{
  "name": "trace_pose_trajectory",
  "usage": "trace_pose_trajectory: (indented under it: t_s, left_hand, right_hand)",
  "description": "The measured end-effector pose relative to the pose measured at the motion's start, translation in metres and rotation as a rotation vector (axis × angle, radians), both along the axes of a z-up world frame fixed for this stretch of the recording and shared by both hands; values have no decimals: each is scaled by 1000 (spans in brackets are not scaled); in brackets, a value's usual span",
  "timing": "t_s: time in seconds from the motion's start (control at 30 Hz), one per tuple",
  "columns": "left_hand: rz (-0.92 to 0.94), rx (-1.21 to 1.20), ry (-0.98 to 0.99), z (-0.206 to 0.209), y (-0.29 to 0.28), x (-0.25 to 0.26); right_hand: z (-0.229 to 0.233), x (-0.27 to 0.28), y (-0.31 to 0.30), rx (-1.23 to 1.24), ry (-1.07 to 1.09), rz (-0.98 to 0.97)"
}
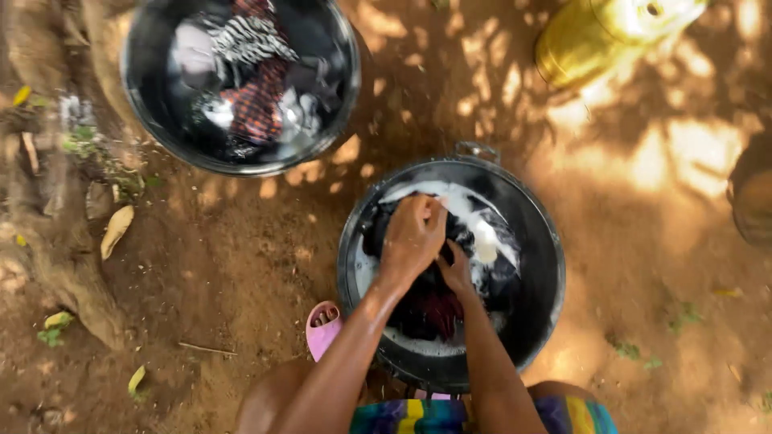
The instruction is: Hand-washing various items of clothing in a basin with soapy water outdoors.
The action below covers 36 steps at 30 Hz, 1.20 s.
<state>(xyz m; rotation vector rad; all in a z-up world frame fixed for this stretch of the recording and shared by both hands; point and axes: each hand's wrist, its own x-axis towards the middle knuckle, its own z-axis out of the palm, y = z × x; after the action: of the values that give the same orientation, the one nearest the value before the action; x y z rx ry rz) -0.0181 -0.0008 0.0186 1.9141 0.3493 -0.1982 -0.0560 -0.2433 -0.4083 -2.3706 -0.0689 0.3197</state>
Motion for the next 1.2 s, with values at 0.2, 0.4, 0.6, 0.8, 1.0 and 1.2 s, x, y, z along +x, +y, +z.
trace_pose_trajectory:
  t_s: [0.2, 0.4, 0.6, 0.8, 1.0, 1.2]
  left_hand:
    - [39, -89, 3, 41, 19, 2]
    - [0, 22, 4, 28, 20, 7]
    - [-18, 217, -115, 22, 32, 12]
    - [-200, 288, -156, 30, 40, 6]
    - [-240, -94, -26, 52, 39, -4]
    - [-356, -483, 68, 67, 32, -6]
  right_hand:
    - [-88, 20, -22, -572, -485, -917]
    - [-33, 47, 4, -79, 214, -1046]
    - [157, 55, 45, 505, 401, -929]
    - [307, 52, 96, 536, -20, -485]
    - [393, 57, 103, 416, -458, -108]
    - [519, 20, 102, 466, -417, 95]
